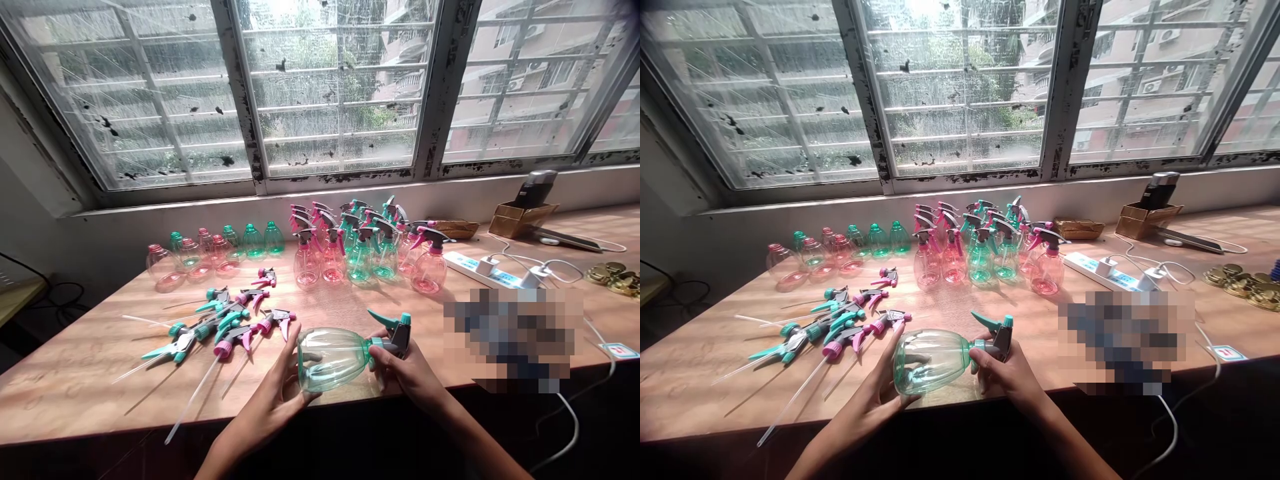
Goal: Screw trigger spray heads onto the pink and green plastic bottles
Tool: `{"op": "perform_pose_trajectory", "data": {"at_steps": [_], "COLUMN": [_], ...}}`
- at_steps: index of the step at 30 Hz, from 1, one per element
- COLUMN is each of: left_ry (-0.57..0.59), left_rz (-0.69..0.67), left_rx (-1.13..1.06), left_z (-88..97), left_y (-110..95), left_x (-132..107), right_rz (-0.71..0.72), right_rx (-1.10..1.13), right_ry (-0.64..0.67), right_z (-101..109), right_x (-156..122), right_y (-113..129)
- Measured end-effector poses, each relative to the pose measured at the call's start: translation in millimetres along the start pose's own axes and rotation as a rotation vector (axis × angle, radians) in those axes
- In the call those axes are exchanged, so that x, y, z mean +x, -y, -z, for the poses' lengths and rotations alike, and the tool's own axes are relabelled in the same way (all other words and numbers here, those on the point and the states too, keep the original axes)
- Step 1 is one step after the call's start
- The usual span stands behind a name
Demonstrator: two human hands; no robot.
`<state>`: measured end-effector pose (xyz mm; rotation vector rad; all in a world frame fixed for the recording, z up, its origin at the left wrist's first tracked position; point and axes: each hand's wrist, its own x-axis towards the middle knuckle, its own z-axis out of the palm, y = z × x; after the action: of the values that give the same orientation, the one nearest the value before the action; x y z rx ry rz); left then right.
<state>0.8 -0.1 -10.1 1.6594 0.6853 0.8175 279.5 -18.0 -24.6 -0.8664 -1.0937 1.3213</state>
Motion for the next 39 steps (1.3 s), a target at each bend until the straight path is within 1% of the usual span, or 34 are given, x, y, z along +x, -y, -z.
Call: {"op": "perform_pose_trajectory", "data": {"at_steps": [3, 8, 12, 20, 24, 31, 34, 37, 39], "left_ry": [0.007, -0.019, 0.001, 0.020, 0.017, -0.006, -0.020, 0.002, 0.016], "left_rz": [0.015, 0.019, 0.043, -0.022, 0.025, 0.054, 0.033, -0.013, -0.016], "left_rx": [-0.006, 0.048, 0.087, 0.035, 0.039, 0.083, 0.105, 0.066, 0.060], "left_z": [0.7, 2.8, 3.7, 0.1, 1.8, 4.1, 1.5, -0.7, -0.9], "left_y": [1.2, 3.9, 2.6, -0.5, 1.4, 1.7, -0.7, -2.4, -2.7], "left_x": [-0.6, -1.4, -1.5, -0.1, -0.5, -1.1, 0.0, 0.7, 0.5], "right_rz": [-0.005, -0.002, 0.001, 0.011, 0.010, -0.002, -0.006, -0.008, -0.009], "right_rx": [-0.001, -0.015, -0.025, -0.052, -0.056, -0.025, -0.019, -0.039, -0.043], "right_ry": [-0.001, -0.009, 0.006, -0.006, -0.007, -0.006, -0.018, -0.022, -0.028], "right_z": [-0.3, -0.8, -0.2, 2.0, 2.3, -1.2, -2.1, -2.0, -1.6], "right_x": [-0.3, -0.7, -0.4, 0.3, 0.1, -1.6, -1.7, -1.3, -1.3], "right_y": [0.4, 1.9, 2.7, 0.0, 1.5, 3.9, 4.9, 5.2, 5.2]}}
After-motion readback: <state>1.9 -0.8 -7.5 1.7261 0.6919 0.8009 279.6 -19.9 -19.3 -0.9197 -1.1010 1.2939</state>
